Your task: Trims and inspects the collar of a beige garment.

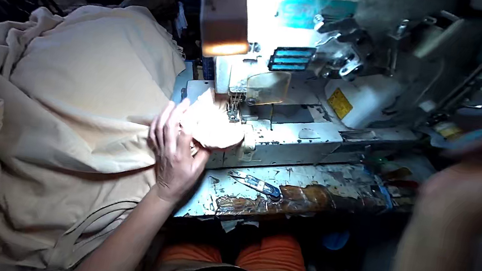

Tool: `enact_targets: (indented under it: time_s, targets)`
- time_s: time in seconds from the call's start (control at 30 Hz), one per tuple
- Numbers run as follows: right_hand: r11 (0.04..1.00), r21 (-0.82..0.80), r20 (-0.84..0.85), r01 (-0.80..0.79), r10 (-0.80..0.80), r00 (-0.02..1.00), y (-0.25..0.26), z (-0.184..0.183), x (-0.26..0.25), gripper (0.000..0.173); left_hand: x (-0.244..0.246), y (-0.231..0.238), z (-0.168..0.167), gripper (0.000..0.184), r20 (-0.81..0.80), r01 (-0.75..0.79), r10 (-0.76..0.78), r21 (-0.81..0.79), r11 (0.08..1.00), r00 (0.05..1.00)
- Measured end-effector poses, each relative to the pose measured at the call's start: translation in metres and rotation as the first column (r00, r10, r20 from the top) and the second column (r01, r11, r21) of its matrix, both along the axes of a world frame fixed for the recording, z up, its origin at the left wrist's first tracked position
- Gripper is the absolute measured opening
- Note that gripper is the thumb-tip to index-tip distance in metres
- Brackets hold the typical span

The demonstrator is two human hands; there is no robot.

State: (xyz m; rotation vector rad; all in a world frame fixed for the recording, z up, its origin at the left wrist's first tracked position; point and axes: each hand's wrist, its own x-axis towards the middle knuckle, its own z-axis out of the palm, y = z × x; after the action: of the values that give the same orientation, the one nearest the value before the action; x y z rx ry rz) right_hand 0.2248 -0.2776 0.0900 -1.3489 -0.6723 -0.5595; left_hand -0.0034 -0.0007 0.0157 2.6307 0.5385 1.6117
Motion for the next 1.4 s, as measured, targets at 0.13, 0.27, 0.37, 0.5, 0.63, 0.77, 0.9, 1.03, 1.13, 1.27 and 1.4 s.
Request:
enact_targets:
  time_s: [0.13,0.27,0.37,0.5,0.63,0.77,0.9,1.03,1.13,1.27,1.4]
  targets:
    - [0.835,-0.549,0.243,-0.024,0.187,0.952,0.06,-0.112,-0.074,0.032,0.005,-0.004,0.064,0.047,-0.432,-0.15,0.137,0.004,0.989,0.891]
    - [0.575,-0.818,0.257,0.01,0.35,0.901,0.09,-0.134,-0.093,0.039,0.044,0.019,0.082,0.019,-0.56,-0.172,0.197,0.097,0.98,0.805]
    - [0.605,-0.795,0.278,-0.034,0.414,0.867,0.094,-0.137,-0.086,0.036,0.075,0.062,0.09,0.029,-0.549,-0.312,0.284,0.045,0.949,0.786]
    - [0.836,-0.396,0.088,-0.379,0.446,0.891,0.088,-0.139,-0.084,0.032,0.052,0.101,0.081,0.03,-0.294,-0.37,0.341,-0.045,0.928,0.893]
    - [0.88,-0.352,0.204,-0.319,0.404,0.892,0.08,-0.091,-0.087,0.032,-0.006,0.066,0.041,0.02,0.127,-0.207,0.187,0.165,0.964,0.974]
    - [0.793,-0.593,0.526,0.138,0.252,0.813,0.119,-0.04,-0.09,0.031,-0.017,0.05,0.025,0.018,0.226,-0.146,0.083,0.278,0.95,0.971]
    - [0.654,-0.721,0.535,0.227,0.32,0.782,0.177,-0.019,-0.102,0.022,-0.02,0.047,0.018,0.02,0.263,-0.042,-0.024,0.244,0.969,0.965]
    - [0.757,-0.651,0.503,0.047,0.385,0.774,0.156,-0.024,-0.1,0.025,-0.037,0.046,0.028,0.012,0.415,0.118,-0.209,0.236,0.965,0.886]
    - [0.775,-0.588,0.231,-0.233,0.437,0.869,0.116,-0.048,-0.1,0.029,-0.053,0.021,0.025,0.012,0.34,0.204,-0.252,0.171,0.964,0.906]
    - [0.564,-0.093,-0.469,-0.821,0.702,0.535,0.083,-0.088,-0.109,0.03,-0.062,-0.032,0.015,0.013,0.026,0.427,-0.437,0.161,0.89,0.899]
    - [0.71,0.028,-0.495,-0.704,0.622,0.607,0.056,-0.109,-0.113,0.033,-0.083,-0.051,0.024,0.015,-0.423,0.612,-0.622,-0.18,0.77,0.659]
